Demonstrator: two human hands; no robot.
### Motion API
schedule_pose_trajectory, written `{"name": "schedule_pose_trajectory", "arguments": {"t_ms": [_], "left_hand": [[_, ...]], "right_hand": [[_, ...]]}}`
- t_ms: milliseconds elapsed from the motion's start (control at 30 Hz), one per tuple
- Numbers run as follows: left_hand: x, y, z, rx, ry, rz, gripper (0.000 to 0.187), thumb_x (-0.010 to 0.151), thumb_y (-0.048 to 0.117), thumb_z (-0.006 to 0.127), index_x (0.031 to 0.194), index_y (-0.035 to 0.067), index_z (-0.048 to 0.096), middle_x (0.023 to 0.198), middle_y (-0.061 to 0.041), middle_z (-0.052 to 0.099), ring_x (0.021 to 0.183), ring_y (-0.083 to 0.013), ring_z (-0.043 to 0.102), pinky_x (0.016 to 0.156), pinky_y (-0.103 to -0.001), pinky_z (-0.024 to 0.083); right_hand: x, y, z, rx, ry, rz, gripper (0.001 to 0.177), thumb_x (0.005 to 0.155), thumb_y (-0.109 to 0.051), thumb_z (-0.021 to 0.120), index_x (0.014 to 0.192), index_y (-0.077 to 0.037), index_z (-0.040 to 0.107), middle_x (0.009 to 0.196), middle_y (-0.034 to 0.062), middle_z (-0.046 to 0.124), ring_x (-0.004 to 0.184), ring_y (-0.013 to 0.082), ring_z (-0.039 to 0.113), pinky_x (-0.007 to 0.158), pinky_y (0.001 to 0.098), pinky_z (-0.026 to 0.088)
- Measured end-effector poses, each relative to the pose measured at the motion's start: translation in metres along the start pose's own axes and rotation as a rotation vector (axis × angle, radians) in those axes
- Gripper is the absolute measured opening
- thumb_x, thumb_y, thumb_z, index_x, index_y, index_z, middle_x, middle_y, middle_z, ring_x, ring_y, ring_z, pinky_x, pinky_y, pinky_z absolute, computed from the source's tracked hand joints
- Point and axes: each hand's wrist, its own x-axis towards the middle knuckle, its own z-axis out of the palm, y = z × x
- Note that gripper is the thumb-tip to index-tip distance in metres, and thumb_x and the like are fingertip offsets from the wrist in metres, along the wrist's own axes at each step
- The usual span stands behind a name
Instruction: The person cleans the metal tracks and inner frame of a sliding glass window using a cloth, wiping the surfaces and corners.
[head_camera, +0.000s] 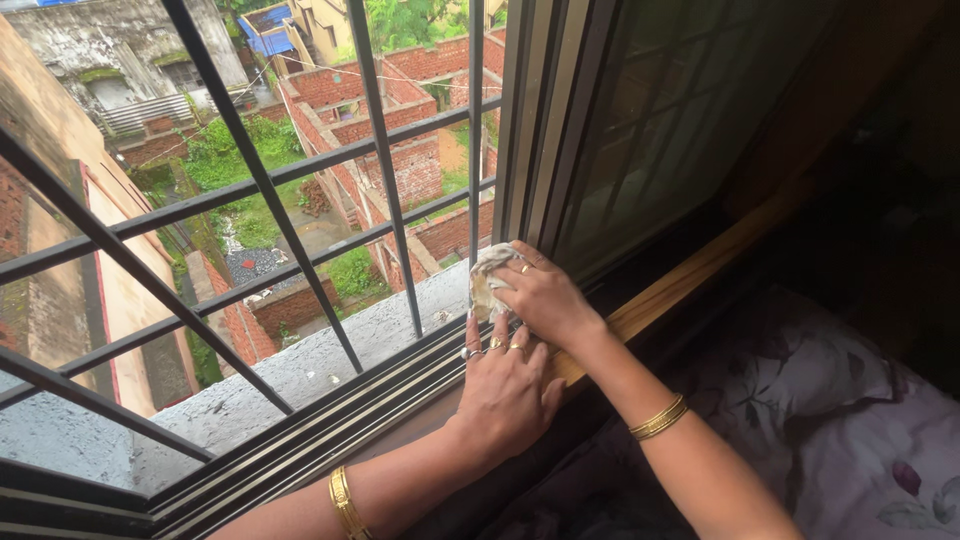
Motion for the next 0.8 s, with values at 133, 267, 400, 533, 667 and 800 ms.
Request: {"name": "schedule_pose_trajectory", "arguments": {"t_ms": [133,267,400,533,667,800], "left_hand": [[-0.002,-0.001,-0.001,-0.018,0.0,0.005,0.055,0.09,0.04,0.062,0.125,-0.003,0.062,0.139,-0.032,0.051,0.143,-0.0524,0.031,0.117,-0.071,0.004],[0.0,-0.001,-0.001,0.005,0.007,0.015,0.055,0.09,0.041,0.062,0.122,-0.003,0.062,0.137,-0.033,0.052,0.142,-0.053,0.032,0.116,-0.072,0.003],[-0.001,-0.003,0.001,0.007,-0.005,0.014,0.055,0.091,0.042,0.061,0.121,-0.004,0.062,0.136,-0.033,0.052,0.141,-0.0539,0.032,0.115,-0.073,0.003],[-0.002,-0.003,0.001,0.005,-0.013,0.003,0.054,0.09,0.043,0.061,0.121,-0.001,0.063,0.136,-0.032,0.053,0.141,-0.0533,0.032,0.116,-0.072,0.003],[-0.001,-0.002,-0.002,0.001,-0.049,-0.034,0.054,0.09,0.044,0.06,0.123,0.001,0.064,0.137,-0.03,0.053,0.143,-0.0507,0.033,0.116,-0.072,0.004],[0.002,0.0,-0.007,0.034,-0.1,-0.059,0.055,0.092,0.045,0.059,0.126,0.002,0.062,0.14,-0.03,0.049,0.143,-0.0495,0.03,0.116,-0.072,0.003]], "right_hand": [[-0.003,0.0,0.003,0.051,0.025,0.002,0.018,0.084,-0.012,0.067,0.094,-0.013,0.081,0.112,0.0056,0.076,0.115,0.0196,0.068,0.124,0.0413,0.032],[-0.002,0.004,0.001,0.034,0.189,0.018,0.014,0.09,-0.009,0.069,0.099,-0.013,0.08,0.119,0.0049,0.075,0.121,0.0196,0.067,0.127,0.0419,0.033],[-0.005,0.001,-0.007,0.044,0.382,0.156,0.02,0.092,-0.009,0.071,0.11,-0.01,0.078,0.127,0.0042,0.069,0.128,0.024,0.06,0.123,0.0496,0.033],[-0.001,0.004,-0.011,0.013,0.357,0.181,0.028,0.093,-0.004,0.067,0.119,-0.007,0.077,0.132,0.0066,0.065,0.133,0.0248,0.056,0.124,0.0506,0.034],[0.003,0.005,-0.002,-0.046,0.266,0.139,0.028,0.09,-0.003,0.066,0.115,-0.008,0.078,0.135,0.0073,0.068,0.134,0.0234,0.057,0.124,0.0468,0.03],[0.002,0.004,0.011,-0.015,0.222,0.118,0.022,0.09,-0.002,0.065,0.103,-0.011,0.079,0.132,0.0071,0.071,0.135,0.0218,0.058,0.127,0.0435,0.022]]}}
